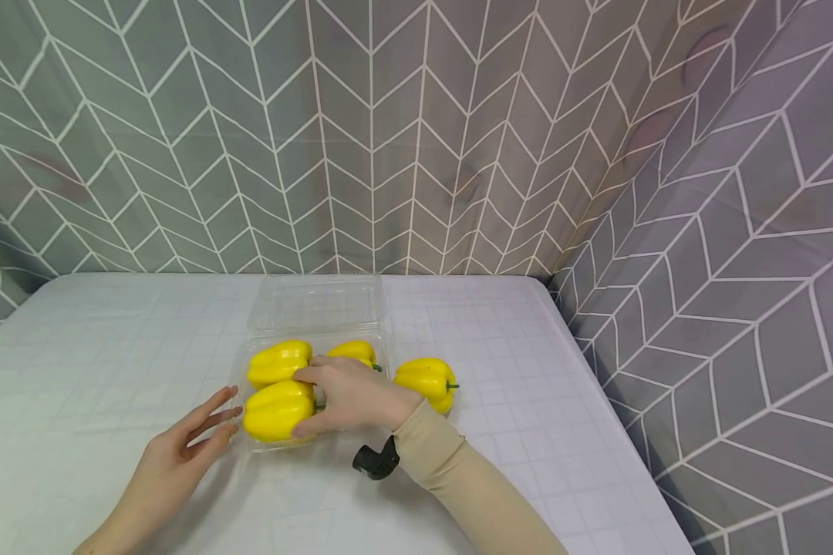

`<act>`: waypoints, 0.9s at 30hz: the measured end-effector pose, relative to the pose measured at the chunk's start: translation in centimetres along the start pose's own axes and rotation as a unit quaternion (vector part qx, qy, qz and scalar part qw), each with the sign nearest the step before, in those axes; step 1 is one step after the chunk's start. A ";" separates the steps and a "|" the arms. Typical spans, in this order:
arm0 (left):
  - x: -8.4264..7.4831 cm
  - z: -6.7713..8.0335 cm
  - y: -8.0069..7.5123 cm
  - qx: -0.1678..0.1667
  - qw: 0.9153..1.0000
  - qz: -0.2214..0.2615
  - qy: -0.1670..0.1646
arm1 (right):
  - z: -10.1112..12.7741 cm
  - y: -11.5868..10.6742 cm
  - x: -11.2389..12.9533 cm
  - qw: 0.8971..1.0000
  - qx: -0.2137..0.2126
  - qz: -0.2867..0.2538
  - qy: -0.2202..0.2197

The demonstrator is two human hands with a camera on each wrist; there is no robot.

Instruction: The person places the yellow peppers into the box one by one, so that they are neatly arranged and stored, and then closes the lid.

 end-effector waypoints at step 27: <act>0.0 -0.2 0.0 0.005 1.000 0.003 -0.015 | 0.2 -0.1 0.1 1.000 0.015 -0.008 -0.010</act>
Point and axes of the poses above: each hand's wrist, its own z-axis away from the middle knuckle, its own y-axis out of the palm, x = y × z, the point moved 1 cm from there along -z, towards the middle knuckle, and after that the axes turned 10 degrees about z, right-handed, at the moved point
